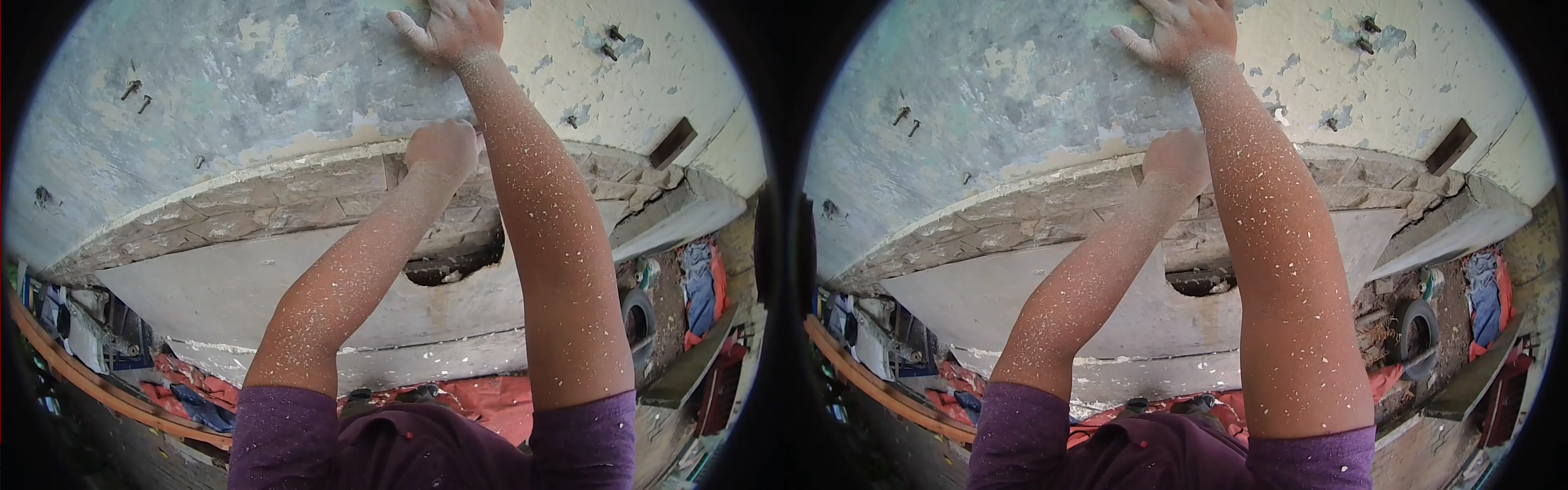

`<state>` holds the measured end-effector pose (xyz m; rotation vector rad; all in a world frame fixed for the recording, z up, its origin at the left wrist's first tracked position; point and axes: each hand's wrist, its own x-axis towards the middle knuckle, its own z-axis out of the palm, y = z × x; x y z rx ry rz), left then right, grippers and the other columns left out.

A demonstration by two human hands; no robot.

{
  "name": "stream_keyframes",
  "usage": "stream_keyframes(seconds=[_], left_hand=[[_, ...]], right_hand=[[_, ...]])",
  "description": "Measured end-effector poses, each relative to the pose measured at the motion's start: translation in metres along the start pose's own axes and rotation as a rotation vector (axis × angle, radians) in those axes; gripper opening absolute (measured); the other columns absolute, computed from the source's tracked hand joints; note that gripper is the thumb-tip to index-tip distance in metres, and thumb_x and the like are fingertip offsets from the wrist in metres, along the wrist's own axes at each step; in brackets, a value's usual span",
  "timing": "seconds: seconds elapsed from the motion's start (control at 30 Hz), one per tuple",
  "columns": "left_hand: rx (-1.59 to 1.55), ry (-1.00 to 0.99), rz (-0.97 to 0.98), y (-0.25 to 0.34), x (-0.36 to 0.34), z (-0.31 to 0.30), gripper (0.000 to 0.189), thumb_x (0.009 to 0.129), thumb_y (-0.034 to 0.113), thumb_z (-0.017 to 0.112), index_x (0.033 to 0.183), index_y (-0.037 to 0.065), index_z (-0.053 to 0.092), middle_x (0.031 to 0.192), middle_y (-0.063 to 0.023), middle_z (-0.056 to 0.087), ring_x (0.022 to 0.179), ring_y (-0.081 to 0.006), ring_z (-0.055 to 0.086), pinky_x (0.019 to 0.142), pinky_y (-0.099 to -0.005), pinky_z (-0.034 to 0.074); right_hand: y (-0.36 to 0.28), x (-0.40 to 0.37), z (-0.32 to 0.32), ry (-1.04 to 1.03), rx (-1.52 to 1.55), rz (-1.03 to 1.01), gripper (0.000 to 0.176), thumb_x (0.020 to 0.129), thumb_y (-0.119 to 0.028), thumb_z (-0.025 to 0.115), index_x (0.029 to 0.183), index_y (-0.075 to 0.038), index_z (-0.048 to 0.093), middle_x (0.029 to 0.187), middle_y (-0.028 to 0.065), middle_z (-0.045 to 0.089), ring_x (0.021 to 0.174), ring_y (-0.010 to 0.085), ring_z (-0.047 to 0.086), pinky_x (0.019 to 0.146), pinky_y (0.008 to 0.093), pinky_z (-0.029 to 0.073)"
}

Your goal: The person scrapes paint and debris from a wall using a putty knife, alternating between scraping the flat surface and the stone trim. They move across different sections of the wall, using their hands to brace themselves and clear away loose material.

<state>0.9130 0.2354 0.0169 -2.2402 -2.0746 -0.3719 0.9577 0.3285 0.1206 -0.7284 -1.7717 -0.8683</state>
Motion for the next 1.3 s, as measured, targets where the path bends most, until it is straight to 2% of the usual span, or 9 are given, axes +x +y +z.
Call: stream_keyframes(seconds=[0.17, 0.2, 0.27, 0.37, 0.57, 0.7, 0.93, 1.17, 1.3], left_hand=[[0.167, 0.059, -0.184, -0.096, -0.066, -0.014, 0.061, 0.095, 0.059, 0.031, 0.087, 0.007, 0.061, 0.069, -0.0109, 0.066, 0.068, -0.0265, 0.069, 0.055, -0.0412, 0.055], [0.155, -0.013, -0.344, -0.116, -0.083, -0.028, 0.051, 0.093, 0.054, 0.041, 0.102, 0.010, 0.065, 0.076, -0.0156, 0.067, 0.071, -0.0328, 0.067, 0.061, -0.0436, 0.053], [0.186, 0.083, -0.403, -0.167, -0.112, -0.037, 0.050, 0.093, 0.055, 0.041, 0.105, 0.012, 0.064, 0.078, -0.0175, 0.067, 0.070, -0.0351, 0.066, 0.060, -0.0446, 0.052], [0.303, 0.220, -0.300, -0.196, -0.111, -0.029, 0.060, 0.094, 0.060, 0.034, 0.092, 0.009, 0.065, 0.073, -0.0169, 0.066, 0.067, -0.0297, 0.067, 0.056, -0.0441, 0.053], [-0.002, 0.072, -0.176, -0.054, -0.033, -0.036, 0.056, 0.094, 0.056, 0.038, 0.101, 0.007, 0.065, 0.078, -0.0182, 0.068, 0.080, -0.0346, 0.067, 0.069, -0.0466, 0.053], [-0.050, 0.095, -0.094, 0.008, 0.003, -0.017, 0.059, 0.095, 0.056, 0.035, 0.099, 0.005, 0.065, 0.079, -0.0184, 0.068, 0.080, -0.0363, 0.067, 0.071, -0.0463, 0.053], [0.060, 0.243, -0.289, -0.082, -0.058, -0.041, 0.062, 0.096, 0.055, 0.034, 0.087, 0.003, 0.066, 0.072, -0.0187, 0.067, 0.069, -0.0324, 0.068, 0.060, -0.0438, 0.053], [-0.078, 0.326, -0.157, 0.013, 0.022, -0.059, 0.061, 0.096, 0.055, 0.034, 0.090, 0.005, 0.067, 0.069, -0.0183, 0.066, 0.069, -0.0322, 0.068, 0.062, -0.0432, 0.054], [-0.084, 0.251, -0.210, 0.005, 0.008, -0.060, 0.061, 0.095, 0.057, 0.036, 0.096, 0.004, 0.067, 0.080, -0.0192, 0.069, 0.080, -0.0318, 0.069, 0.073, -0.0402, 0.056]], right_hand=[[-0.001, -0.001, -0.002, -0.023, 0.026, 0.017, 0.079, 0.077, -0.062, 0.050, 0.146, -0.028, 0.032, 0.157, 0.0044, 0.015, 0.145, 0.0319, 0.007, 0.114, 0.0554, 0.002], [-0.001, -0.002, -0.002, -0.028, 0.036, 0.004, 0.079, 0.077, -0.062, 0.050, 0.146, -0.028, 0.033, 0.157, 0.0043, 0.014, 0.145, 0.0319, 0.007, 0.114, 0.0557, 0.002], [0.000, -0.002, -0.005, -0.042, 0.074, -0.019, 0.078, 0.078, -0.059, 0.052, 0.145, -0.026, 0.034, 0.157, 0.0043, 0.014, 0.145, 0.0321, 0.007, 0.113, 0.0564, 0.005], [0.007, -0.001, -0.016, -0.100, 0.103, -0.067, 0.076, 0.078, -0.057, 0.054, 0.145, -0.026, 0.035, 0.157, 0.0041, 0.014, 0.145, 0.0324, 0.007, 0.113, 0.0569, 0.007], [0.111, -0.002, -0.042, -0.011, -0.093, -0.030, 0.078, 0.077, -0.057, 0.055, 0.145, -0.022, 0.036, 0.156, 0.0120, 0.015, 0.144, 0.0347, 0.008, 0.113, 0.0565, 0.009], [0.127, -0.004, -0.035, 0.037, -0.190, 0.010, 0.081, 0.076, -0.060, 0.054, 0.146, -0.023, 0.035, 0.156, 0.0123, 0.016, 0.144, 0.0360, 0.008, 0.113, 0.0561, 0.005], [0.139, -0.008, -0.031, 0.088, -0.118, 0.004, 0.079, 0.076, -0.058, 0.053, 0.145, -0.023, 0.035, 0.156, 0.0100, 0.018, 0.144, 0.0347, 0.011, 0.113, 0.0554, 0.008], [0.145, -0.008, -0.036, 0.195, 0.154, 0.022, 0.069, 0.080, -0.049, 0.052, 0.140, -0.015, 0.045, 0.151, 0.0113, 0.030, 0.141, 0.0347, 0.022, 0.113, 0.0514, 0.016], [0.150, -0.012, -0.039, 0.149, 0.202, 0.041, 0.067, 0.082, -0.048, 0.051, 0.139, -0.013, 0.045, 0.151, 0.0114, 0.030, 0.141, 0.0346, 0.022, 0.113, 0.0516, 0.016]])
